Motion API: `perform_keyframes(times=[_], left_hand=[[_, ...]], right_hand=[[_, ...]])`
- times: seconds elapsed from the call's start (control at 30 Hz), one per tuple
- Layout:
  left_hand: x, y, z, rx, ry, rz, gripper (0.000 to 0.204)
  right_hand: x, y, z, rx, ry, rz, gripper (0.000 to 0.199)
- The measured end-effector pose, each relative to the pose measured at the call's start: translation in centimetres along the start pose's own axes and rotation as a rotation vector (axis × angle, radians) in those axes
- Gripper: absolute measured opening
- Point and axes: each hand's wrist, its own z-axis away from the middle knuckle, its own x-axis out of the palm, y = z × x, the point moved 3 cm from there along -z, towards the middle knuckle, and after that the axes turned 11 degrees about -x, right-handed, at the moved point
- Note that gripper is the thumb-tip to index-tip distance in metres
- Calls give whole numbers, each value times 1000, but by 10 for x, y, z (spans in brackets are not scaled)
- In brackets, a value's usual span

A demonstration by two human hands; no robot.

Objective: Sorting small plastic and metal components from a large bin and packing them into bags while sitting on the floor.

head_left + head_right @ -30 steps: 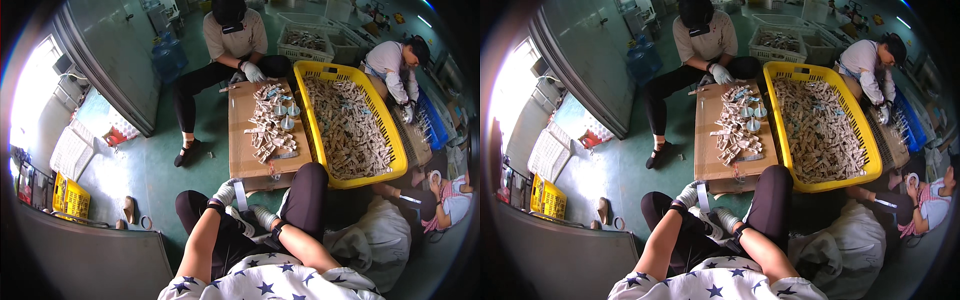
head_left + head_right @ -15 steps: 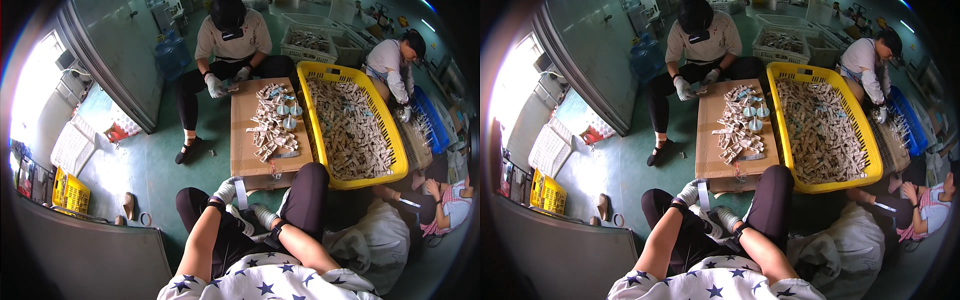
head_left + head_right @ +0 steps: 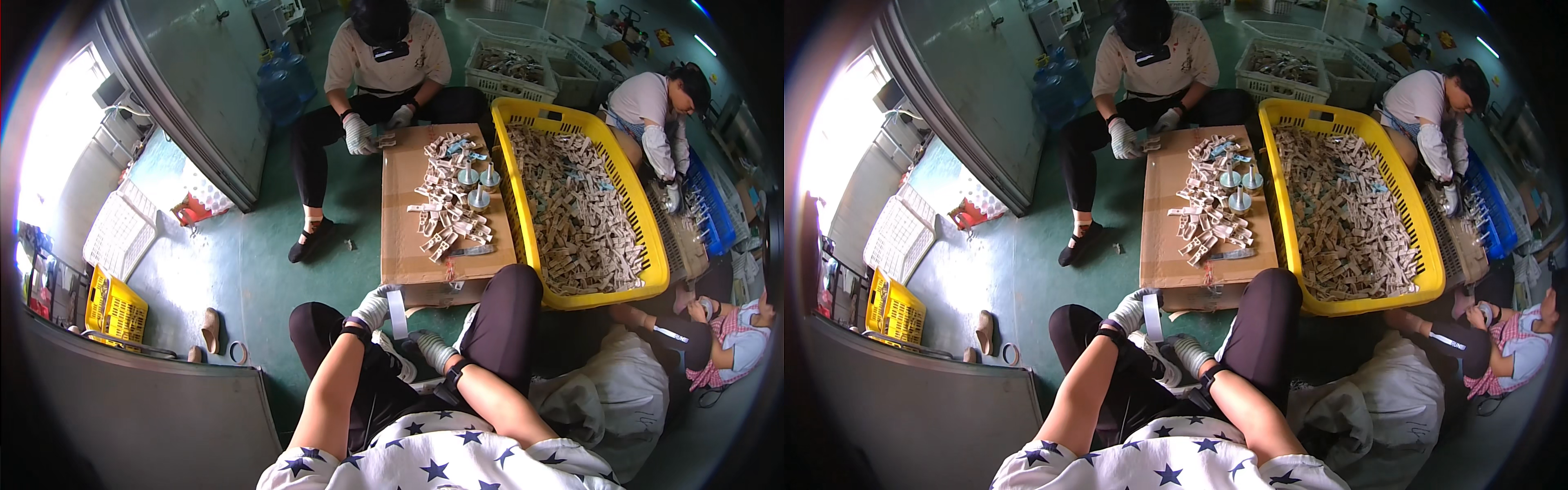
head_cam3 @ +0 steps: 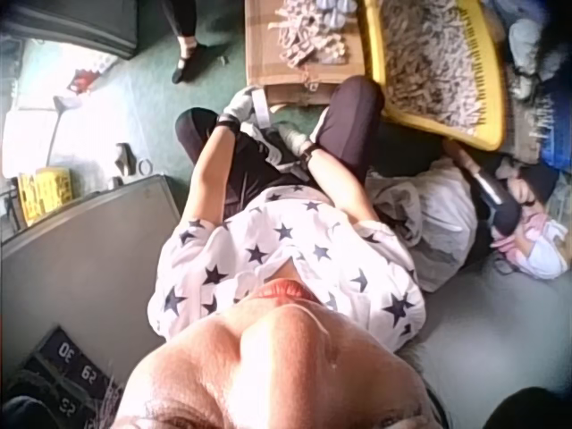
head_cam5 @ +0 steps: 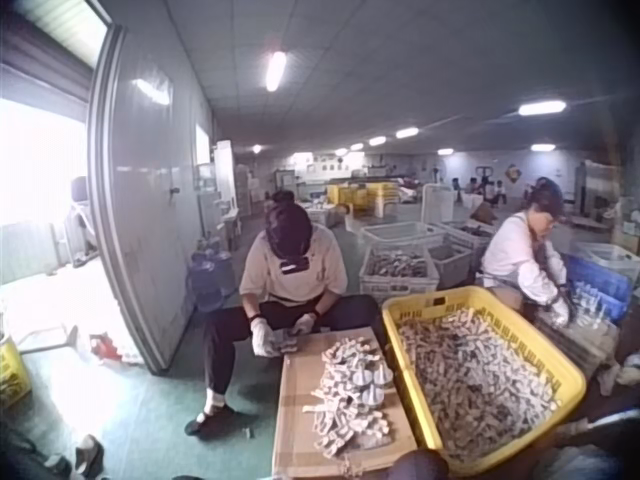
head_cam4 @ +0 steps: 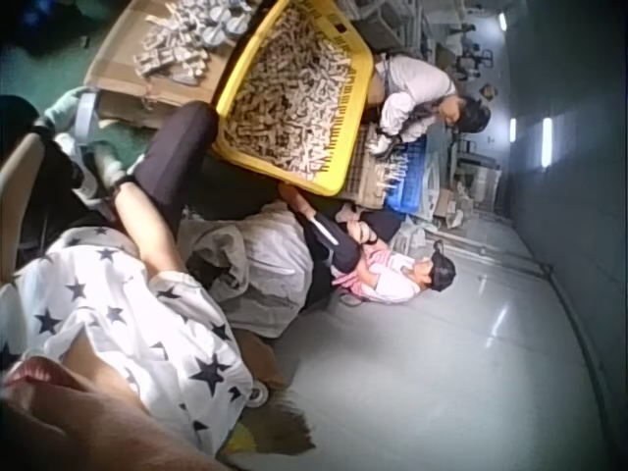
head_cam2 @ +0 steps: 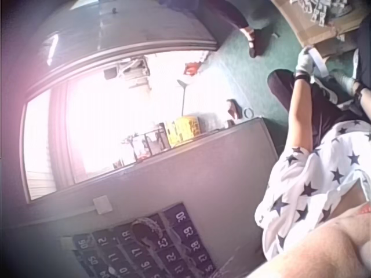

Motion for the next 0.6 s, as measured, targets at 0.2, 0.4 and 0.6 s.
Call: perform_keyframes(times=[0.2, 0.4, 0.6], left_hand=[[0, 0, -2, 26, -25, -36, 19], [0, 0, 2, 33, -18, -8, 11], [6, 3, 8, 26, 10, -37, 10]], right_hand=[[-4, 7, -6, 18, 5, -52, 19], [-6, 14, -9, -21, 11, -53, 21], [-9, 18, -15, 6, 13, -6, 32]])
